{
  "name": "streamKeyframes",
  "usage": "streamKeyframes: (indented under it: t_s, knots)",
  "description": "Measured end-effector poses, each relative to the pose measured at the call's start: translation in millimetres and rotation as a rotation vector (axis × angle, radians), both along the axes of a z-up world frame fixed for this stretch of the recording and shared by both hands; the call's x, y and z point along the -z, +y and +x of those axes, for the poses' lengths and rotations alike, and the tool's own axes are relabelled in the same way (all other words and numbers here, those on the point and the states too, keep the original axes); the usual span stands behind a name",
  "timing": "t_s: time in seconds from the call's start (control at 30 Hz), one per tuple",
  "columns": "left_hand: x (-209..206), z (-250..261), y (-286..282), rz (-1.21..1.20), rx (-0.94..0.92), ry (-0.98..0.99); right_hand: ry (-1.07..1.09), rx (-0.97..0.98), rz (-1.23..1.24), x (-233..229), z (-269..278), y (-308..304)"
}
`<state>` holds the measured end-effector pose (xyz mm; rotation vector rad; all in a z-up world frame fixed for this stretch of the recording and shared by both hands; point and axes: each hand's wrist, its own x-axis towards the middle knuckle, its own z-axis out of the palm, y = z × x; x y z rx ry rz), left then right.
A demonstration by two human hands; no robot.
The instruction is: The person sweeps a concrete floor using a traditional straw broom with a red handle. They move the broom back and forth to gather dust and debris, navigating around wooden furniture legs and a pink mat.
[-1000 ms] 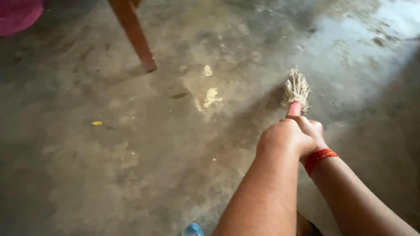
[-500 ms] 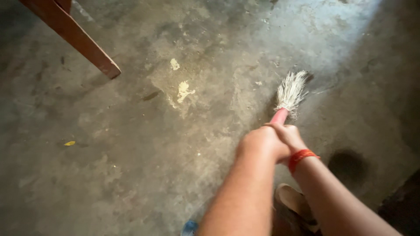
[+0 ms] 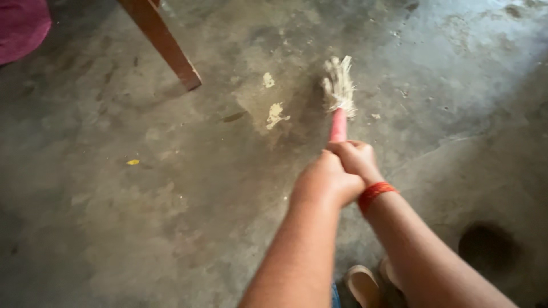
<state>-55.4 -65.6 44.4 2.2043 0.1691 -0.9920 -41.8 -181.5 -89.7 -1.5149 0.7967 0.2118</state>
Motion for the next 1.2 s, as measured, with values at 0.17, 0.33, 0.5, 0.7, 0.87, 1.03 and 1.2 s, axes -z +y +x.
streamKeyframes:
  t_s: [0.17,0.33,0.5,0.7,0.87,1.03,1.2]
  knots:
    - [7,-11,-18,-0.048,-0.084,0.123,0.153,-0.001,-0.082,-24,-13,-15]
    - [41,-23,2,0.011,-0.031,0.118,0.284,-0.096,-0.145,-9,-27,6]
    - [60,-43,93,0.069,-0.143,0.07,0.254,-0.22,-0.136,37,-26,98]
    - [47,-57,185,0.168,-0.302,0.117,0.187,-0.429,-0.005,30,-26,205]
    - [29,-59,217,0.138,-0.429,0.067,0.147,-0.531,0.042,2,-19,248]
    - [27,-48,209,0.1,-0.447,0.075,0.115,-0.469,-0.064,-21,-12,243]
    - [44,-50,185,0.032,-0.381,0.208,0.21,-0.463,-0.147,-19,-26,213]
